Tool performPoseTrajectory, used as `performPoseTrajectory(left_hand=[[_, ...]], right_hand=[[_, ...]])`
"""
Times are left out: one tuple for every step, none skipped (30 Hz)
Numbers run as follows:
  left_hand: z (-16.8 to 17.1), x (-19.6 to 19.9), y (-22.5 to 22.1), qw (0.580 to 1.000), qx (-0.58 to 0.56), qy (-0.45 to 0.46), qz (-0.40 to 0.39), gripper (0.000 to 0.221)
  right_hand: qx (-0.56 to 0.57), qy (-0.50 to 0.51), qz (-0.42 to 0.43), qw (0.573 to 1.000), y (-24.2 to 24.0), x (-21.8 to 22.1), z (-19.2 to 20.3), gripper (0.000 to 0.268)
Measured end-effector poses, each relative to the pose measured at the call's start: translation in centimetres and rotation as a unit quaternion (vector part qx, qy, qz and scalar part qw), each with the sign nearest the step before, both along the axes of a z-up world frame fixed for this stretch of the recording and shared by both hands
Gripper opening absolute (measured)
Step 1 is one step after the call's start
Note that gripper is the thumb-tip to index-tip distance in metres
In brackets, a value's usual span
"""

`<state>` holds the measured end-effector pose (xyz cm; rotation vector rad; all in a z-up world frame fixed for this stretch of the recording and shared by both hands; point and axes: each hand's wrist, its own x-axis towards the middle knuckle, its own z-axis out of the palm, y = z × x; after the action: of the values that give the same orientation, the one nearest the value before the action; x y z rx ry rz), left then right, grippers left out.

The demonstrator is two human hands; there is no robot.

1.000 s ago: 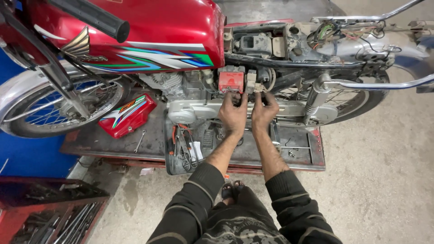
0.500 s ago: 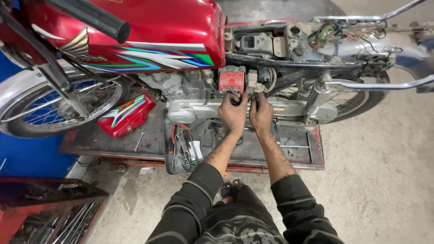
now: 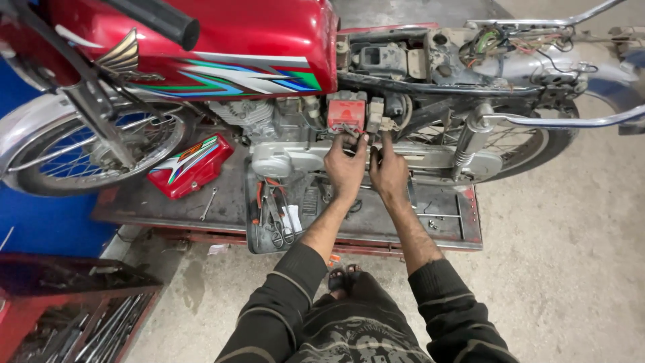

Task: Adjusting the battery wiring and installing the side panel on a motorcycle.

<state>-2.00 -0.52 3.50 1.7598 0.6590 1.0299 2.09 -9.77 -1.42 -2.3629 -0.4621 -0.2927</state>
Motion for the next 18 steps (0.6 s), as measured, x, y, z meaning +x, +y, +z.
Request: performPoseTrajectory(left_hand=[[-0.1, -0.1, 0.1, 1.000, 0.000, -0.001, 0.005, 0.024], [-0.2, -0.1, 0.2, 1.000, -0.002, -0.010, -0.002, 0.022], [-0.4, -0.1, 0.3, 1.000, -0.004, -0.019, -0.012, 0.020], [-0.4, -0.4, 0.5, 1.000, -0.003, -0.019, -0.010, 0.020], [-0.4, -0.5, 0.5, 1.000, 0.007, -0.019, -0.012, 0.021], [-0.4, -0.6, 0.5, 1.000, 0.017, -0.018, -0.014, 0.021], [-0.6, -0.6, 0.5, 1.000, 0.017, -0.017, -0.015, 0.021], [-0.8, -0.6, 0.5, 1.000, 0.016, -0.018, -0.019, 0.020], [-0.9, -0.6, 0.7, 0.999, 0.016, -0.019, -0.021, 0.019], [-0.8, -0.7, 0.7, 0.999, 0.016, -0.020, -0.020, 0.019], [-0.7, -1.0, 0.6, 1.000, 0.017, -0.010, -0.022, 0.019], [-0.7, -1.3, 0.6, 1.000, 0.018, -0.001, -0.024, 0.019], [-1.0, -1.5, 0.6, 1.000, 0.018, -0.001, -0.023, 0.019], [-1.2, -1.7, 0.6, 1.000, 0.012, -0.001, -0.028, 0.018], [-1.6, -1.9, 0.5, 0.999, 0.005, 0.001, -0.034, 0.018], [-1.7, -2.4, 0.6, 0.999, 0.004, 0.002, -0.033, 0.018], [-1.7, -2.7, 0.7, 0.999, -0.006, 0.024, -0.043, 0.018], [-1.8, -3.1, 0.8, 0.997, -0.017, 0.046, -0.052, 0.018]], right_hand=[[0.000, -0.001, 0.005, 1.000, 0.1, -0.1, 0.2, 0.042], [0.008, 0.000, 0.001, 1.000, 0.1, -0.2, 0.4, 0.042], [0.017, 0.001, -0.005, 1.000, 0.1, -0.4, 0.5, 0.041], [0.018, 0.000, -0.003, 1.000, 0.0, -0.3, 0.2, 0.041], [0.019, -0.008, -0.004, 1.000, -0.2, -0.1, -0.1, 0.042], [0.021, -0.017, -0.005, 1.000, -0.4, 0.1, -0.4, 0.042], [0.021, -0.016, -0.005, 1.000, -0.5, -0.2, -0.2, 0.042], [0.033, -0.015, -0.003, 0.999, -0.6, -0.4, 0.0, 0.044], [0.045, -0.015, 0.000, 0.999, -0.5, -0.5, 0.3, 0.045], [0.046, -0.016, 0.002, 0.999, -0.5, -0.9, 0.7, 0.045], [0.051, -0.016, 0.002, 0.999, -0.6, -1.4, 1.0, 0.047], [0.057, -0.016, 0.003, 0.998, -0.7, -2.0, 1.3, 0.049], [0.057, -0.016, 0.005, 0.998, -0.6, -2.5, 1.7, 0.049], [0.068, -0.022, 0.007, 0.997, -0.5, -2.9, 2.0, 0.050], [0.078, -0.026, 0.009, 0.997, -0.5, -3.5, 2.3, 0.051], [0.077, -0.025, 0.009, 0.997, -0.5, -3.8, 2.0, 0.051], [0.099, -0.045, 0.011, 0.994, -0.4, -4.0, 1.7, 0.045], [0.120, -0.065, 0.012, 0.991, -0.4, -4.3, 1.4, 0.039]])
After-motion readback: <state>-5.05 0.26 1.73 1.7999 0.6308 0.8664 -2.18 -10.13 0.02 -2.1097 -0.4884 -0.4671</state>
